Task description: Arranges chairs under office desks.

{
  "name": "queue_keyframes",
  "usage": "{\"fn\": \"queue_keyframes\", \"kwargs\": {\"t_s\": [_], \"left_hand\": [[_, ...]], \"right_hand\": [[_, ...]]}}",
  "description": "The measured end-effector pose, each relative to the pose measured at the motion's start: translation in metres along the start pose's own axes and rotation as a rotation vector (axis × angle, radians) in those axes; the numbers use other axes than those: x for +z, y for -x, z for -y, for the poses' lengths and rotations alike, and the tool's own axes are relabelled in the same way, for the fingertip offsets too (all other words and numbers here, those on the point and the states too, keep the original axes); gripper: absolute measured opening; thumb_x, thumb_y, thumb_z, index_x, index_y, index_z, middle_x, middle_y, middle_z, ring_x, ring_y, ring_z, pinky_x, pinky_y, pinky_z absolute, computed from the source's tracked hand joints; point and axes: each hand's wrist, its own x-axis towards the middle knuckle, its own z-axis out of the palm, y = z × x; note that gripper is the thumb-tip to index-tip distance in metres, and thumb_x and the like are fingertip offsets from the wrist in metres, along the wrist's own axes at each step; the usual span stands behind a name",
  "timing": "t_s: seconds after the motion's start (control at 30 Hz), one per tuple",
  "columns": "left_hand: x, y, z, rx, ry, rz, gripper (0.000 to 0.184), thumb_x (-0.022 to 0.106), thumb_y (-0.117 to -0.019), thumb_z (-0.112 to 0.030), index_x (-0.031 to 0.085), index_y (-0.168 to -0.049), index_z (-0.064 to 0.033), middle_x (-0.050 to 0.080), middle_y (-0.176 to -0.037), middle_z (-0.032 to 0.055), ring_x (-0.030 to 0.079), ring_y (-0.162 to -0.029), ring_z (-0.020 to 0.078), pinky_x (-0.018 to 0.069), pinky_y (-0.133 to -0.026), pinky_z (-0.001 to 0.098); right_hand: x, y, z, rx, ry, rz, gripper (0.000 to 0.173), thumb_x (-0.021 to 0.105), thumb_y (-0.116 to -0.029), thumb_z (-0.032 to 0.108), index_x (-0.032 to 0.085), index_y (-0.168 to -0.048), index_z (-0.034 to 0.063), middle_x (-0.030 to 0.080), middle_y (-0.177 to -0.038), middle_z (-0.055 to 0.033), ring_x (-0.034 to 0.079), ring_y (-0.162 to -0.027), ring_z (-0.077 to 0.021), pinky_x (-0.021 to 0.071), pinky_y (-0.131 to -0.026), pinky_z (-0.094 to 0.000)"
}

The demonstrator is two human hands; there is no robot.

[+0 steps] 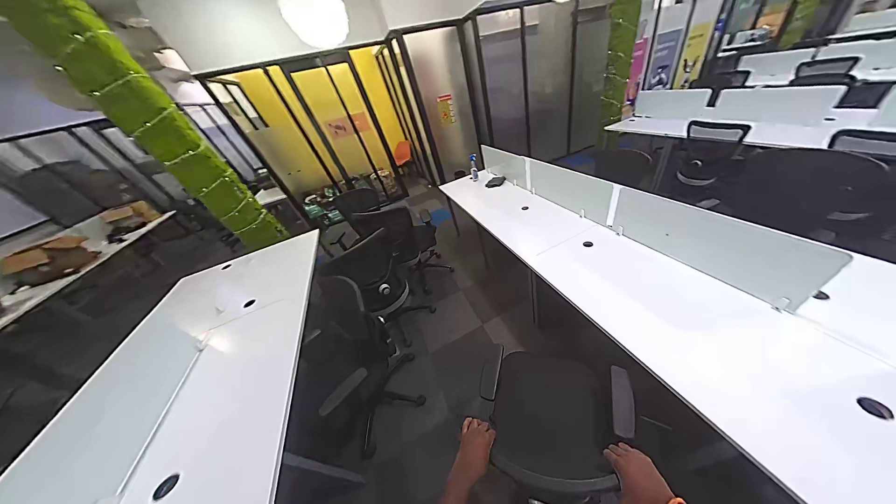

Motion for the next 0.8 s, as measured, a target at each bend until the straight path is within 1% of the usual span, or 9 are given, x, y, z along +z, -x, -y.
{"fn": "queue_keyframes", "kwargs": {"t_s": [0.1,0.17,0.27,0.33,0.4,0.5,0.6,0.7,0.8], "left_hand": [[-0.012,-0.029,0.007,0.078,-0.053,0.018,0.045,0.069,-0.0832,-0.004,0.070,-0.127,-0.0126,0.064,-0.135,0.0096,0.049,-0.137,0.0321,0.0242,-0.122,0.0572],[-0.020,-0.048,0.009,0.117,-0.091,0.016,0.045,0.068,-0.0824,-0.005,0.070,-0.126,-0.0136,0.065,-0.134,0.0090,0.050,-0.136,0.0314,0.0255,-0.121,0.0561],[-0.035,-0.071,0.011,0.172,-0.164,0.009,0.043,0.068,-0.0818,-0.007,0.071,-0.124,-0.0150,0.066,-0.130,0.0088,0.055,-0.129,0.0306,0.0328,-0.117,0.0535],[-0.043,-0.085,0.011,0.200,-0.210,0.011,0.042,0.070,-0.0812,-0.008,0.071,-0.123,-0.0142,0.066,-0.130,0.0093,0.056,-0.127,0.0313,0.0352,-0.116,0.0536],[-0.049,-0.096,0.008,0.215,-0.252,0.025,0.043,0.070,-0.0813,-0.009,0.071,-0.124,-0.0139,0.066,-0.131,0.0088,0.056,-0.128,0.0311,0.0354,-0.116,0.0533],[-0.059,-0.119,0.008,0.250,-0.293,0.022,0.042,0.071,-0.0802,-0.011,0.071,-0.123,-0.0144,0.066,-0.130,0.0078,0.057,-0.127,0.0300,0.0374,-0.114,0.0524],[-0.065,-0.138,0.006,0.276,-0.300,0.023,0.042,0.069,-0.0806,-0.011,0.072,-0.122,-0.0158,0.067,-0.129,0.0071,0.058,-0.125,0.0294,0.0386,-0.113,0.0519],[-0.072,-0.157,0.003,0.287,-0.324,0.040,0.042,0.069,-0.0808,-0.009,0.071,-0.122,-0.0156,0.066,-0.130,0.0074,0.057,-0.126,0.0295,0.0371,-0.114,0.0516],[-0.079,-0.179,-0.003,0.298,-0.343,0.034,0.044,0.071,-0.0779,-0.009,0.072,-0.121,-0.0155,0.067,-0.129,0.0070,0.057,-0.126,0.0284,0.0364,-0.116,0.0508]], "right_hand": [[0.009,0.002,0.006,0.127,-0.042,-0.040,0.054,0.080,-0.0709,0.034,0.070,-0.119,0.0098,0.073,-0.117,-0.0084,0.066,-0.114,-0.0275,0.0512,-0.098,-0.0476],[0.007,0.002,0.010,0.207,-0.058,-0.032,0.052,0.079,-0.0722,0.036,0.070,-0.116,0.0100,0.073,-0.113,-0.0092,0.068,-0.111,-0.0273,0.0524,-0.096,-0.0478],[0.003,-0.001,0.015,0.284,-0.075,-0.011,0.047,0.077,-0.0753,0.038,0.070,-0.112,0.0106,0.074,-0.110,-0.0095,0.069,-0.109,-0.0275,0.0527,-0.094,-0.0496],[0.001,-0.004,0.016,0.326,-0.095,-0.005,0.045,0.079,-0.0738,0.038,0.070,-0.109,0.0102,0.073,-0.107,-0.0108,0.070,-0.105,-0.0295,0.0543,-0.089,-0.0526],[0.001,-0.007,0.016,0.361,-0.098,-0.004,0.045,0.078,-0.0732,0.038,0.070,-0.108,0.0109,0.074,-0.105,-0.0099,0.070,-0.104,-0.0289,0.0549,-0.088,-0.0521],[-0.006,-0.014,0.012,0.385,-0.093,-0.011,0.043,0.076,-0.0742,0.038,0.069,-0.107,0.0112,0.074,-0.104,-0.0088,0.070,-0.102,-0.0278,0.0551,-0.086,-0.0509],[-0.008,-0.018,0.006,0.382,-0.110,-0.027,0.043,0.076,-0.0752,0.037,0.069,-0.108,0.0096,0.074,-0.106,-0.0098,0.070,-0.105,-0.0288,0.0546,-0.087,-0.0514],[-0.008,-0.025,-0.003,0.376,-0.127,-0.049,0.044,0.076,-0.0764,0.037,0.070,-0.109,0.0083,0.074,-0.108,-0.0109,0.070,-0.106,-0.0288,0.0542,-0.089,-0.0511],[-0.006,-0.032,-0.017,0.363,-0.124,-0.086,0.045,0.076,-0.0760,0.037,0.070,-0.109,0.0065,0.074,-0.107,-0.0114,0.070,-0.106,-0.0291,0.0541,-0.090,-0.0500]]}}
